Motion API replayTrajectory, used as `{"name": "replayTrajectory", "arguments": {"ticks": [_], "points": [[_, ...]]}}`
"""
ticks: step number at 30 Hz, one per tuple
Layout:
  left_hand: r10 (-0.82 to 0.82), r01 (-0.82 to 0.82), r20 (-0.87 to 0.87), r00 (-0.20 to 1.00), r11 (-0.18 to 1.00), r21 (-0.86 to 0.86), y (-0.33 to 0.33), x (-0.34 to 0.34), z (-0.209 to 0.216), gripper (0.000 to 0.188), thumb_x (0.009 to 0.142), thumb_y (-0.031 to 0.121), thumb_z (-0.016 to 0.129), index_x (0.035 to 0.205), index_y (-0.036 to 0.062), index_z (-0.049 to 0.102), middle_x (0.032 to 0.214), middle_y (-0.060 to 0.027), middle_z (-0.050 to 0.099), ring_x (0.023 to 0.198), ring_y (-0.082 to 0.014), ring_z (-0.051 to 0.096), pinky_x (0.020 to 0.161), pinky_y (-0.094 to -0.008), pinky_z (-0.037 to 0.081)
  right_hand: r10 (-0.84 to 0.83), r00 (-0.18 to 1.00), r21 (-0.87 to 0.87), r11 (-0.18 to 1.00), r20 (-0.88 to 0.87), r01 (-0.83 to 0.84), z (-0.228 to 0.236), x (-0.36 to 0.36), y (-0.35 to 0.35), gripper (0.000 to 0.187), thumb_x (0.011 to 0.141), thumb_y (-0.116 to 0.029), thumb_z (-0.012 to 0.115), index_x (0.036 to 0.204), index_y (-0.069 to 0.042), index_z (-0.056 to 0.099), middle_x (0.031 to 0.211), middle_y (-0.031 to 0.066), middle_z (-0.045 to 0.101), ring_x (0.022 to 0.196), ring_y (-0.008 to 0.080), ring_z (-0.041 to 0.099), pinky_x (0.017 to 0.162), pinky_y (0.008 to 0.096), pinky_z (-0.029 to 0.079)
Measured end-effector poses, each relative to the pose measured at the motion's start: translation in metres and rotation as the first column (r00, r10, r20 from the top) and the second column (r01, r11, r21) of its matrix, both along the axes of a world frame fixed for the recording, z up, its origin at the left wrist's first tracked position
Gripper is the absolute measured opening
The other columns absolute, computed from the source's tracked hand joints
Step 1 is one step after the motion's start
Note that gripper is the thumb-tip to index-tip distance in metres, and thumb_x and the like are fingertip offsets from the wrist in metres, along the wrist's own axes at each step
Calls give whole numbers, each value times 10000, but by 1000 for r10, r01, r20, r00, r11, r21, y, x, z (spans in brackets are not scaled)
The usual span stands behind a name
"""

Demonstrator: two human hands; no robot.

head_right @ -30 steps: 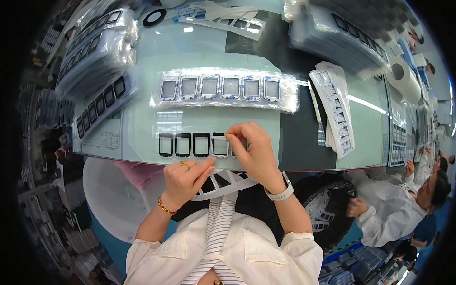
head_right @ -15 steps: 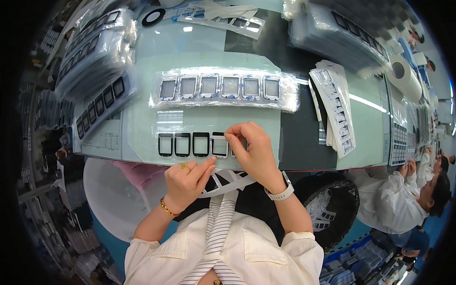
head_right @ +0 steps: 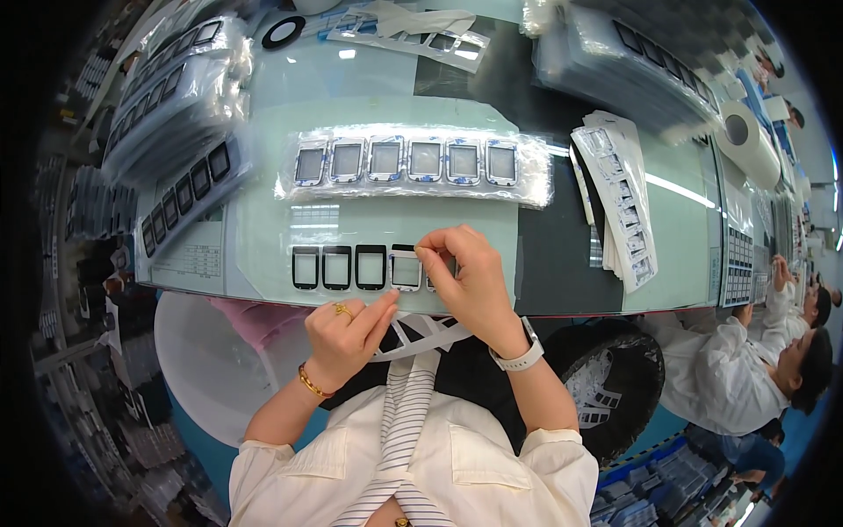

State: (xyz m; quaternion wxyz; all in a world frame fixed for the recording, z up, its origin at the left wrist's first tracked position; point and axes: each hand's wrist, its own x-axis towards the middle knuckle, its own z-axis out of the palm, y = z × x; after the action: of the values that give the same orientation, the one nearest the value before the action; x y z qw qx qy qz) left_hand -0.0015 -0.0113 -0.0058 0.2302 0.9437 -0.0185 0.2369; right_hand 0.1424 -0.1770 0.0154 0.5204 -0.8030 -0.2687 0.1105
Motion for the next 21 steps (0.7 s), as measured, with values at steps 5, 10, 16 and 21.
{"name": "replayTrajectory", "arguments": {"ticks": [5, 10, 16, 21], "points": [[23, -23, -12, 1000, 1000, 9, -2, 1, 1, 211, 878, 164, 819, 1089, 179, 828, 592, 17, 469, 468, -178, 462, 471, -335, 368, -4, 1000, 0, 1000, -16, 4, 0, 0, 0, 65, 945, -36, 740, 974, 15, 713, 869, 55, 687, 748, 125, 598, 685, 275, 479], [35, -35, -11, 999, 999, 22, -3, 1, 1, 203, 874, 155, 819, 1075, 176, 827, 599, 14, 498, 474, -183, 477, 475, -336, 377, 2, 1000, -3, 1000, -15, -2, -1, 0, 0, 60, 943, -33, 740, 972, 14, 716, 869, 55, 687, 754, 125, 606, 689, 274, 484], [44, -44, 13, 999, 999, 4, -5, 1, -1, 201, 869, 153, 822, 1068, 174, 827, 602, 16, 496, 473, -181, 473, 477, -333, 376, 0, 1000, -8, 1000, -2, 0, -2, -1, 0, 63, 937, -34, 745, 970, 13, 718, 872, 57, 687, 761, 130, 611, 693, 276, 486], [2, -2, 26, 1000, 1000, 20, -4, 1, 0, 221, 862, 160, 829, 1082, 182, 830, 590, 27, 452, 471, -170, 447, 475, -323, 361, 4, 1000, 3, 1000, 18, -5, -2, 0, -1, 64, 938, -36, 744, 970, 12, 719, 876, 57, 688, 762, 132, 608, 696, 277, 485]]}}
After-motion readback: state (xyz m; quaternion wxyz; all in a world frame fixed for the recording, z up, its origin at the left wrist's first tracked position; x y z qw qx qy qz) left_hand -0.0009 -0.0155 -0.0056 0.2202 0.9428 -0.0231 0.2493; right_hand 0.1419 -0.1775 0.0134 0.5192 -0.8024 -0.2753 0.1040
